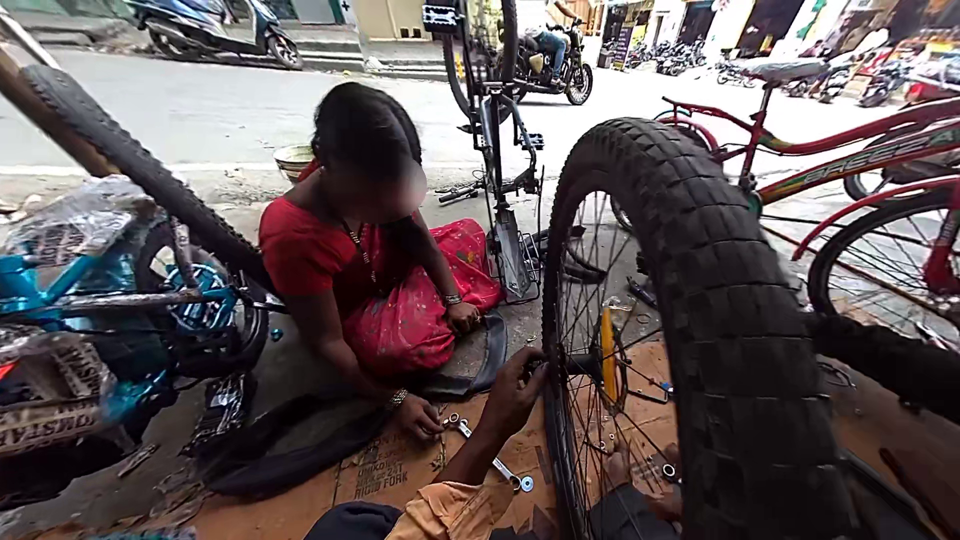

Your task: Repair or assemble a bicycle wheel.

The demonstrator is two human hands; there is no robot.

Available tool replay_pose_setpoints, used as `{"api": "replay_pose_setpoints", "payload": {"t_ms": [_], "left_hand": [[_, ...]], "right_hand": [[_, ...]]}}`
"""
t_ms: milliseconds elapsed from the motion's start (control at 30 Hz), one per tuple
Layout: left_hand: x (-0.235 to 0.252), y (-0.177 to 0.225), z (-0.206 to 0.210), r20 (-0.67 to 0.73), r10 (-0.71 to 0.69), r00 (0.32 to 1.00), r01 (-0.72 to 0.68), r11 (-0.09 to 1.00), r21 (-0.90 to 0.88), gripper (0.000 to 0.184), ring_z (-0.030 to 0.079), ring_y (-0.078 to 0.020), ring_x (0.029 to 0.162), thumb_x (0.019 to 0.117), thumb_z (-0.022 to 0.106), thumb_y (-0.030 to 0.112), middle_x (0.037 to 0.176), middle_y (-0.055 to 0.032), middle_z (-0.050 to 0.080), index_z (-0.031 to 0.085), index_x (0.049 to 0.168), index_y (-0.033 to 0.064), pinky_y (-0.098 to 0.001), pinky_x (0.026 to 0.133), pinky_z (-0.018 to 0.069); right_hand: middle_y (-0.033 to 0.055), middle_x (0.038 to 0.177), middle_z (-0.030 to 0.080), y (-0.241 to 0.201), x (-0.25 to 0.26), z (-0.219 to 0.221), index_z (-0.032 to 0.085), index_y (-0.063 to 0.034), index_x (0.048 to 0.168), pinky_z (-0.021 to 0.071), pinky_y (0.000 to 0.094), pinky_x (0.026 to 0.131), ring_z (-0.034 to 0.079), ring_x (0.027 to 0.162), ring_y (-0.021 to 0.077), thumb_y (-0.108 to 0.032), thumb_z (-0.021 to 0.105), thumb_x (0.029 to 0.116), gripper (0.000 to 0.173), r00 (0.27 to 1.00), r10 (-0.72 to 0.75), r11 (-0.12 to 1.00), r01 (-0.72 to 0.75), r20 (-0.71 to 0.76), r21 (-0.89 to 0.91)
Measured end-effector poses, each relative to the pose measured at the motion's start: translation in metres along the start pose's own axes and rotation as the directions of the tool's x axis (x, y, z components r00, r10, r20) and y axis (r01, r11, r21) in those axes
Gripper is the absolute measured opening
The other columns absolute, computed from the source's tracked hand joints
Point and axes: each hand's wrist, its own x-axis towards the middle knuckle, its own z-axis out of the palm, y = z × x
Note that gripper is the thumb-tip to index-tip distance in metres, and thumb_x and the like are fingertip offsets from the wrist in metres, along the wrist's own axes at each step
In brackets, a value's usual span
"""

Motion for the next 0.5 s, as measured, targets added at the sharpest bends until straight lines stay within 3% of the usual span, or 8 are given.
{"api": "replay_pose_setpoints", "payload": {"t_ms": [33, 100, 133, 200, 267, 367, 400, 500], "left_hand": [[0.000, 0.004, -0.001, -0.009, -0.002, 1.000, 0.002, 1.000, -0.005, 0.021, 0.066, -0.0109, 0.081, 0.0996, 0.058, 0.021, 0.095, -0.0014, 0.069, 0.069, 0.112, 0.0089, -0.0328, 0.074, 0.0580], [-0.001, 0.006, -0.004, -0.007, -0.007, 1.000, 0.007, 1.000, -0.017, 0.019, 0.065, -0.0113, 0.078, 0.1001, 0.059, 0.019, 0.096, -0.0020, 0.069, 0.069, 0.112, 0.0081, -0.0321, 0.071, 0.0574], [-0.002, 0.005, -0.005, -0.008, -0.002, 1.000, 0.002, 1.000, -0.019, 0.018, 0.065, -0.0107, 0.077, 0.0999, 0.059, 0.019, 0.095, -0.0013, 0.069, 0.069, 0.111, 0.0085, -0.0310, 0.069, 0.0571], [-0.005, 0.007, -0.006, 0.000, 0.005, 1.000, -0.005, 1.000, -0.025, 0.017, 0.064, -0.0095, 0.076, 0.1001, 0.058, 0.019, 0.095, -0.0004, 0.068, 0.069, 0.110, 0.0092, -0.0287, 0.068, 0.0563], [-0.007, 0.006, -0.005, 0.006, 0.001, 1.000, 0.000, 0.999, -0.044, 0.016, 0.064, -0.0112, 0.075, 0.1005, 0.059, 0.019, 0.094, -0.0012, 0.068, 0.069, 0.108, 0.0097, -0.0290, 0.068, 0.0561], [-0.011, 0.019, -0.003, 0.010, -0.019, 1.000, 0.019, 1.000, -0.020, 0.022, 0.066, -0.0094, 0.081, 0.0995, 0.057, 0.021, 0.099, -0.0031, 0.069, 0.069, 0.110, 0.0057, -0.0286, 0.073, 0.0571], [-0.012, 0.021, -0.003, 0.010, -0.043, 0.999, 0.043, 0.999, -0.019, 0.024, 0.066, -0.0095, 0.084, 0.0995, 0.057, 0.021, 0.100, -0.0036, 0.069, 0.068, 0.113, 0.0050, -0.0299, 0.077, 0.0574], [-0.012, 0.014, 0.000, -0.006, -0.078, 0.997, 0.078, 0.997, -0.003, 0.025, 0.069, -0.0125, 0.088, 0.1016, 0.059, 0.023, 0.104, -0.0048, 0.071, 0.068, 0.119, 0.0063, -0.0336, 0.080, 0.0591]], "right_hand": [[0.0018, 0.152, 0.052, 0.005, 0.008, 0.001, 0.048, -0.0265, 0.149, 0.0505, 0.0459, 0.108, 0.054, 0.135, 0.0243, -0.066, 0.053, 0.0943, 0.068, 0.999, -0.033, 0.999, 0.033, -0.032, -0.001], [0.0085, 0.132, 0.067, 0.037, 0.030, -0.016, 0.059, -0.0129, 0.138, 0.0583, 0.0418, 0.097, 0.067, 0.117, 0.0249, -0.053, 0.043, 0.1055, 0.054, 0.978, -0.188, 0.979, 0.179, -0.093, -0.098], [0.0065, 0.128, 0.069, 0.048, 0.043, -0.025, 0.061, -0.0144, 0.136, 0.0594, 0.0375, 0.094, 0.070, 0.112, 0.0214, -0.045, 0.041, 0.1087, 0.046, 0.975, -0.179, 0.967, 0.149, -0.133, -0.204], [0.0136, 0.124, 0.068, 0.070, 0.069, -0.038, 0.063, -0.0010, 0.131, 0.0571, 0.0380, 0.092, 0.068, 0.108, 0.0228, -0.016, 0.046, 0.1063, 0.033, 0.959, 0.004, 0.913, -0.119, -0.284, -0.390], [0.0081, 0.116, 0.070, 0.125, 0.084, -0.064, 0.067, -0.0057, 0.129, 0.0600, 0.0347, 0.082, 0.070, 0.093, 0.0158, -0.023, 0.050, 0.1062, 0.033, 0.947, 0.128, 0.743, -0.287, -0.293, -0.604], [0.0106, 0.111, 0.072, 0.143, 0.098, -0.076, 0.067, -0.0051, 0.125, 0.0536, 0.0453, 0.091, 0.069, 0.097, 0.0217, -0.022, 0.050, 0.1081, 0.030, 0.886, 0.418, 0.667, -0.449, -0.201, -0.594], [0.0111, 0.109, 0.072, 0.158, 0.097, -0.082, 0.069, -0.0039, 0.121, 0.0532, 0.0461, 0.093, 0.069, 0.098, 0.0219, -0.019, 0.051, 0.1071, 0.027, 0.885, 0.434, 0.685, -0.446, -0.170, -0.575], [0.0049, 0.097, 0.071, 0.215, 0.081, -0.103, 0.069, -0.0070, 0.113, 0.0596, 0.0346, 0.079, 0.068, 0.087, 0.0137, -0.018, 0.054, 0.1044, 0.020, 0.966, 0.240, 0.811, -0.254, -0.096, -0.527]]}}
